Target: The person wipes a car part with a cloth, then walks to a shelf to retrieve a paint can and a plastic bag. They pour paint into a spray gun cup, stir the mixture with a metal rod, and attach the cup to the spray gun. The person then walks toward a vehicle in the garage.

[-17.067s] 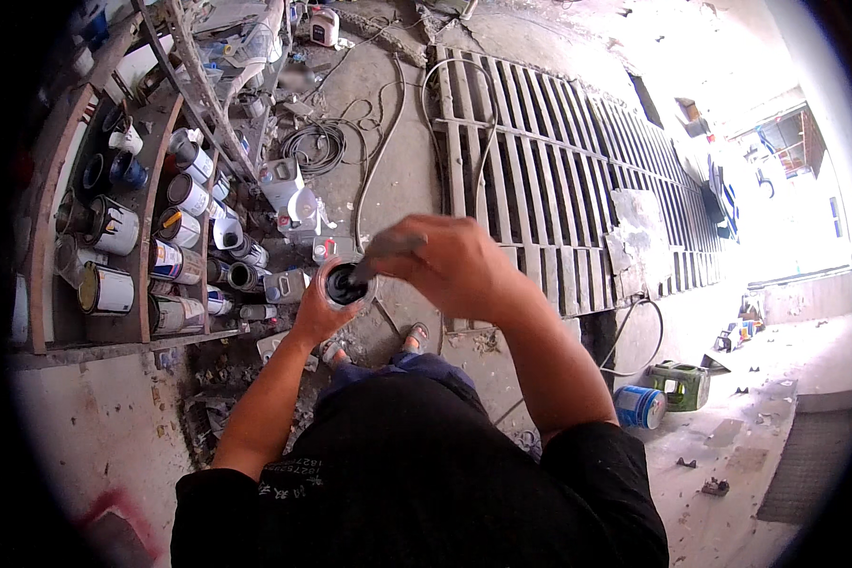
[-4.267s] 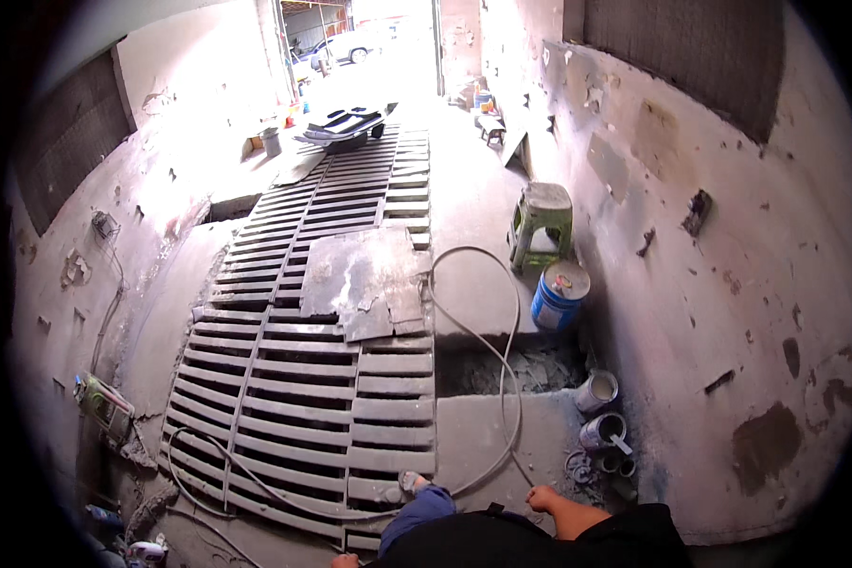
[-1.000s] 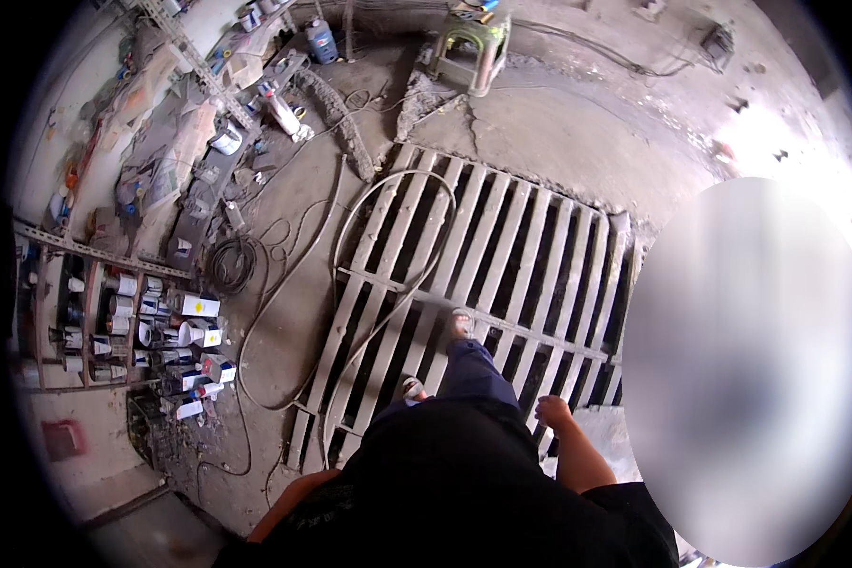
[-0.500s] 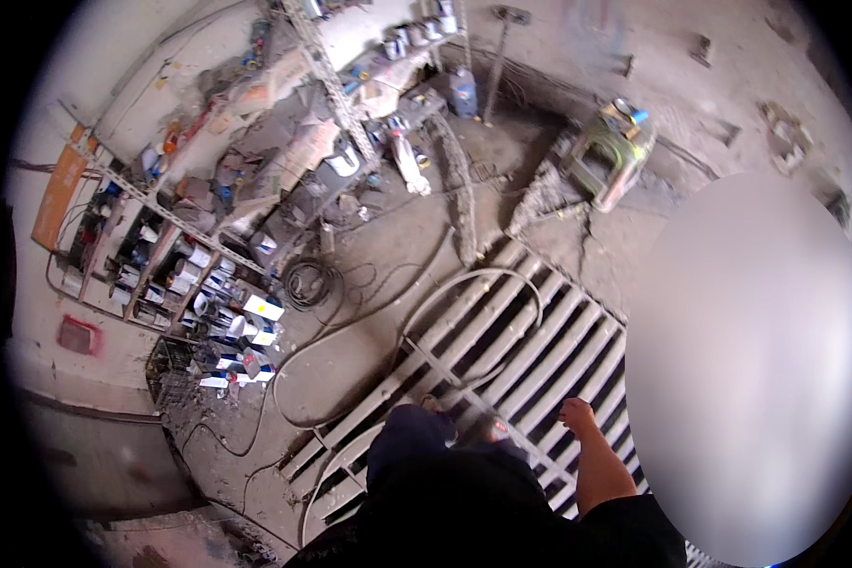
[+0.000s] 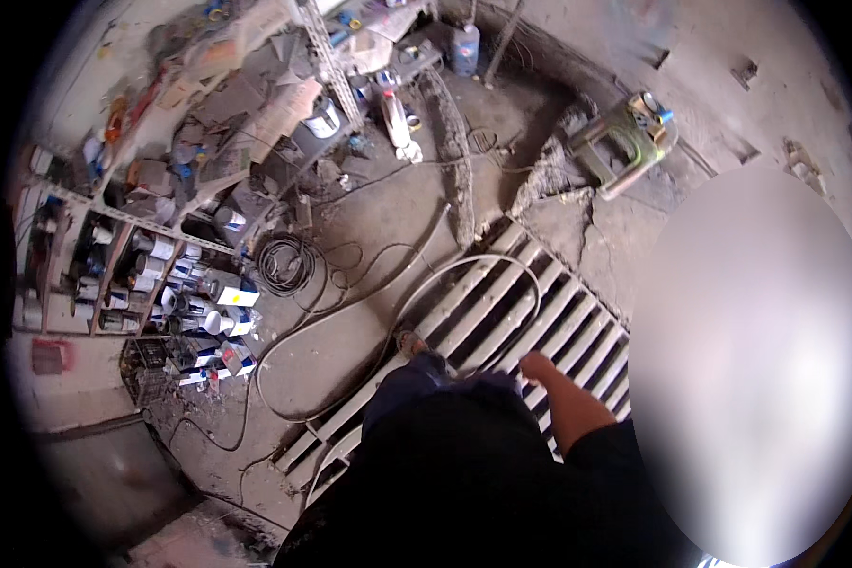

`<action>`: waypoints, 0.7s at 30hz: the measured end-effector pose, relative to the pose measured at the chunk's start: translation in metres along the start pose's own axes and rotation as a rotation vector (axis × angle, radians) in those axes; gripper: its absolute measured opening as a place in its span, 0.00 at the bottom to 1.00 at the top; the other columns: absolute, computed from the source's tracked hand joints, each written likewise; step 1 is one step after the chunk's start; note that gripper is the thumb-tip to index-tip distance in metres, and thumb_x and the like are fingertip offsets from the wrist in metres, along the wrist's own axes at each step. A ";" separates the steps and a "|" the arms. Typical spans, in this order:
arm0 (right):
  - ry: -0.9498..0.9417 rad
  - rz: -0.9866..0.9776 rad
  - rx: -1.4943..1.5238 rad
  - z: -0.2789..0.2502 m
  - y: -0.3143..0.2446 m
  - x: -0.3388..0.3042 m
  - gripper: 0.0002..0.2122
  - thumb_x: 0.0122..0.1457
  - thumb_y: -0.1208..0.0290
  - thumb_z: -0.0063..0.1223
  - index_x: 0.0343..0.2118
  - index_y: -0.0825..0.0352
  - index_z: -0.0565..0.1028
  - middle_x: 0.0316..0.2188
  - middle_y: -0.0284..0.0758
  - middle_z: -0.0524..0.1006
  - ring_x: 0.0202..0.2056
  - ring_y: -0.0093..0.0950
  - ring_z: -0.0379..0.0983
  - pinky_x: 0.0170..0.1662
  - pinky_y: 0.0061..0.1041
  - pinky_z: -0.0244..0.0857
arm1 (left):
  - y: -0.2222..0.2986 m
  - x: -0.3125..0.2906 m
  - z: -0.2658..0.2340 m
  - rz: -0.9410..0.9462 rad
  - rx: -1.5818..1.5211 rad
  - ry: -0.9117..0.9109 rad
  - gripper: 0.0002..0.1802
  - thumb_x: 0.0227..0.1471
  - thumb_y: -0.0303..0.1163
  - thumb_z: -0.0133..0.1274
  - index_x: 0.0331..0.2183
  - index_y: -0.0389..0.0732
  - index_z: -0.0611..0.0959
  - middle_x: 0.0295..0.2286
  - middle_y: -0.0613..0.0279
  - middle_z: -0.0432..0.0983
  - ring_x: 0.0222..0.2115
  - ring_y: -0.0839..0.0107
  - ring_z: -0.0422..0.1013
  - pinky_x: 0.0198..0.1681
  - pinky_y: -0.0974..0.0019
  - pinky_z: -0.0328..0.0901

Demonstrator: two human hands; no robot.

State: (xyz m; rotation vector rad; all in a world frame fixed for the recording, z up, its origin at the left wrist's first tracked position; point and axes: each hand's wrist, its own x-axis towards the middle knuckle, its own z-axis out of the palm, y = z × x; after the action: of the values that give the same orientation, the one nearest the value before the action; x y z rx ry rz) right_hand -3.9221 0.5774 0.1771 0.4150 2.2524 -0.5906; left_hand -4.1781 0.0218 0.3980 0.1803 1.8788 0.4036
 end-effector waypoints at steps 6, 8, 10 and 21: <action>0.371 0.144 0.683 -0.156 -0.087 0.033 0.10 0.49 0.70 0.54 0.33 0.68 0.76 0.28 0.39 0.77 0.26 0.33 0.75 0.28 0.30 0.69 | 0.041 0.023 -0.057 0.004 -0.028 0.104 0.13 0.46 0.37 0.51 0.29 0.37 0.79 0.27 0.52 0.76 0.32 0.60 0.73 0.34 0.56 0.68; 0.324 0.314 1.122 -0.169 -0.095 0.053 0.12 0.51 0.70 0.53 0.37 0.70 0.75 0.27 0.38 0.77 0.26 0.31 0.75 0.28 0.28 0.69 | 0.054 0.038 -0.080 0.008 -0.018 0.117 0.12 0.46 0.37 0.51 0.29 0.38 0.79 0.27 0.52 0.76 0.33 0.60 0.73 0.34 0.56 0.68; 0.300 0.272 1.145 -0.149 -0.073 0.092 0.14 0.51 0.69 0.53 0.39 0.71 0.74 0.26 0.37 0.76 0.26 0.29 0.74 0.28 0.28 0.69 | 0.069 0.061 -0.104 0.019 0.017 0.107 0.12 0.47 0.37 0.51 0.29 0.38 0.79 0.27 0.52 0.76 0.33 0.60 0.73 0.34 0.56 0.68; 0.276 -0.085 0.137 -0.159 -0.035 0.283 0.09 0.46 0.64 0.54 0.26 0.63 0.76 0.28 0.38 0.76 0.36 0.37 0.73 0.37 0.35 0.69 | 0.114 0.157 -0.212 -0.272 0.078 0.097 0.12 0.47 0.37 0.51 0.29 0.38 0.79 0.28 0.51 0.76 0.36 0.60 0.73 0.36 0.55 0.68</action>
State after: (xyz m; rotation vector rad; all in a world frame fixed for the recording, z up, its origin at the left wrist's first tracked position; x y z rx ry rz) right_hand -4.2195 0.6641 0.0733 0.4959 2.5108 -0.7752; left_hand -4.4390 0.1377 0.3621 -0.0437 1.9829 0.1552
